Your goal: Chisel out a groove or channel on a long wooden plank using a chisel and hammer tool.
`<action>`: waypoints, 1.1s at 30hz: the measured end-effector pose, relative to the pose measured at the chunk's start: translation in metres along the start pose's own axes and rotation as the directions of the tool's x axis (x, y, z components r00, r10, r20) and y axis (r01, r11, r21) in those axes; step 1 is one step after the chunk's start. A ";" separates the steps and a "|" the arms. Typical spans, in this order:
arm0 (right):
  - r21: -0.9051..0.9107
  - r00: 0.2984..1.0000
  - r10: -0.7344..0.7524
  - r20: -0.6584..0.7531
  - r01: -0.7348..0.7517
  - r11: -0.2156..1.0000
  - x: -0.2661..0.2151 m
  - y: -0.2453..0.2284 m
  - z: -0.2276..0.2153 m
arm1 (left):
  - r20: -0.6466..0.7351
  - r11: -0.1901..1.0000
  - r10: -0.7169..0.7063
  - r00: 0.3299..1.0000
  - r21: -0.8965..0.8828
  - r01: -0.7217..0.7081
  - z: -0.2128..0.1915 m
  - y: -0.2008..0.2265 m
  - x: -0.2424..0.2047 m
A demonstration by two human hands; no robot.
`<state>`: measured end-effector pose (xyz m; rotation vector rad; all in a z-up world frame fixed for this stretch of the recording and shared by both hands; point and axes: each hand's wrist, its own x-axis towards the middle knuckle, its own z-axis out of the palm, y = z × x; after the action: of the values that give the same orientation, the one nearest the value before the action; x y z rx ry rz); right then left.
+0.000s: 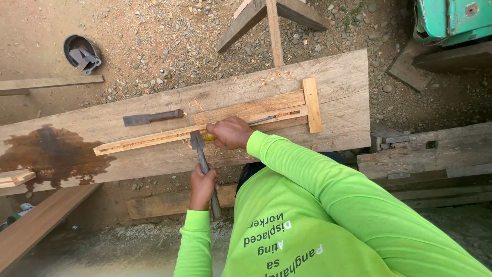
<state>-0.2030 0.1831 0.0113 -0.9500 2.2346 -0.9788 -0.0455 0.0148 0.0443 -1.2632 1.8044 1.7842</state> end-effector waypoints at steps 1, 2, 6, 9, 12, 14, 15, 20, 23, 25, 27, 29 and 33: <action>-0.003 1.000 -0.001 -0.002 0.001 1.000 -0.003 0.001 0.000 | 0.001 1.000 0.003 1.000 -0.001 -0.003 -0.004 -0.004 0.000; -0.029 1.000 0.009 0.004 -0.009 1.000 -0.006 0.003 0.001 | 0.029 0.999 -0.008 1.000 0.052 0.007 -0.006 -0.008 0.000; -0.076 0.999 0.039 0.029 -0.036 0.996 -0.012 -0.002 -0.008 | -0.030 0.997 0.013 0.999 -0.078 -0.015 0.010 0.002 -0.005; -0.071 0.998 0.031 0.047 -0.027 0.997 -0.017 -0.027 -0.028 | -0.083 0.978 -0.004 0.997 -0.210 -0.014 0.014 0.005 -0.004; 0.008 0.999 -0.035 0.029 0.034 0.999 -0.023 -0.037 -0.031 | -0.095 0.985 -0.008 0.995 -0.175 -0.008 -0.006 -0.015 0.000; 0.035 0.998 -0.068 0.000 0.068 0.997 -0.021 -0.037 -0.031 | -0.094 0.987 0.002 0.996 -0.159 -0.017 -0.010 -0.015 0.000; 0.059 0.995 -0.099 -0.027 0.100 0.993 -0.020 -0.036 -0.031 | -0.091 0.989 0.010 0.996 -0.145 -0.023 -0.012 -0.015 -0.001; 0.054 0.995 -0.094 -0.038 0.096 0.994 -0.015 -0.029 -0.024 | -0.097 0.993 0.001 0.995 -0.119 -0.012 -0.016 -0.021 -0.004; 0.056 0.994 -0.094 -0.048 0.097 0.994 -0.014 -0.029 -0.023 | -0.100 0.996 -0.006 0.995 -0.087 -0.003 -0.018 -0.024 -0.006; 0.059 0.994 -0.097 -0.049 0.099 0.993 -0.014 -0.029 -0.024 | -0.100 0.997 -0.010 0.995 -0.071 0.003 -0.017 -0.022 -0.006; 0.073 0.991 -0.114 -0.064 0.118 0.990 -0.014 -0.030 -0.023 | -0.093 0.999 -0.007 0.996 -0.043 0.003 -0.016 -0.019 -0.008; 0.061 0.991 -0.114 -0.066 0.118 0.991 -0.013 -0.025 -0.021 | -0.090 0.999 -0.001 0.996 -0.040 -0.003 -0.015 -0.018 -0.007; 0.046 0.993 -0.095 -0.063 0.098 0.994 -0.012 -0.017 -0.018 | -0.077 0.999 0.021 0.997 -0.039 -0.024 -0.012 -0.011 -0.011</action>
<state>-0.2010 0.1912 0.0373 -1.0278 2.2213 -1.1143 -0.0268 0.0094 0.0479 -1.3479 1.8398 1.8156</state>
